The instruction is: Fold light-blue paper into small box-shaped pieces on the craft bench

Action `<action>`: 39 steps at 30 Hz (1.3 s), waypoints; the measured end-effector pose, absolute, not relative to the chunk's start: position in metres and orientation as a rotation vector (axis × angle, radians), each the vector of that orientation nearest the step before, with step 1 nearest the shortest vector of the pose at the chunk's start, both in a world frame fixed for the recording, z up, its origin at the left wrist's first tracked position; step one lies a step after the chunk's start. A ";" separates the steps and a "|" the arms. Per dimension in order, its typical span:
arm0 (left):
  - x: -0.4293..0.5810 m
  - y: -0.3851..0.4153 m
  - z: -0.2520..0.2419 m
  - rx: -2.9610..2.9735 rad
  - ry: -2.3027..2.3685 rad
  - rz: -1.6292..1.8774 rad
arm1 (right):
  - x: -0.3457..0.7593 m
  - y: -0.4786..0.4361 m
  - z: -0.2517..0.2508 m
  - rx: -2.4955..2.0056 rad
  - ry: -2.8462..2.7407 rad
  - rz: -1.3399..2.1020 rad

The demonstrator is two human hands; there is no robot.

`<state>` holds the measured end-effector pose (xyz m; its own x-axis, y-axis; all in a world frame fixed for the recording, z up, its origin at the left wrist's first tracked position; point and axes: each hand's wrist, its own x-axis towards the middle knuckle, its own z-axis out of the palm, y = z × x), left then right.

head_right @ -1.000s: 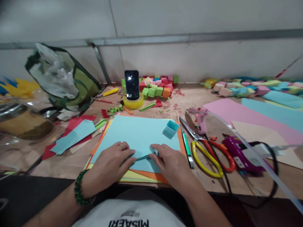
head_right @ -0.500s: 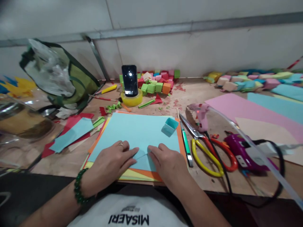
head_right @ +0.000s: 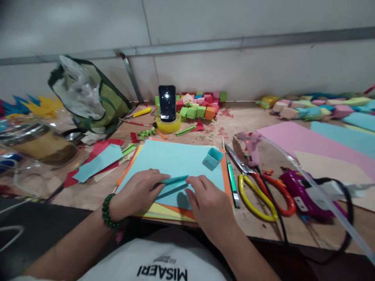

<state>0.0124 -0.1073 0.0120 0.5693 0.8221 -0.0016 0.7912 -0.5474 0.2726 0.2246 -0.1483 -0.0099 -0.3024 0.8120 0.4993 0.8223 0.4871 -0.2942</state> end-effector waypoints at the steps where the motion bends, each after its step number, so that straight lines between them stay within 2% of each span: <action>1: 0.013 -0.107 0.010 2.557 1.341 0.202 | 0.223 -0.148 -0.008 -1.295 -2.150 -0.045; 5: 0.014 -0.109 0.008 2.555 1.338 0.213 | 0.218 -0.145 -0.005 -1.145 -2.320 0.019; 10: 0.013 -0.108 0.009 2.478 1.444 0.103 | 0.215 -0.142 -0.010 -1.201 -2.376 0.136; 15: 0.007 -0.115 0.006 2.763 1.360 0.405 | 0.214 -0.142 -0.011 -1.250 -2.351 0.222; 19: 0.006 -0.127 0.007 2.936 0.985 0.223 | 0.216 -0.140 -0.005 -1.322 -2.345 0.353; 24: 0.005 -0.135 0.009 2.886 0.974 0.074 | 0.215 -0.135 0.007 -1.457 -2.455 0.449; 29: 0.002 -0.135 0.010 2.824 0.949 0.100 | 0.218 -0.122 0.011 -1.760 -2.288 0.498; 34: -0.002 -0.136 0.012 2.741 0.946 0.122 | 0.228 -0.109 0.013 -1.820 -2.173 0.699; 37: -0.008 -0.139 0.014 2.717 0.909 0.148 | 0.231 -0.107 0.012 -1.800 -2.195 0.641; 39: -0.012 -0.141 0.014 2.718 0.897 0.177 | 0.229 -0.110 0.011 -1.873 -2.164 0.451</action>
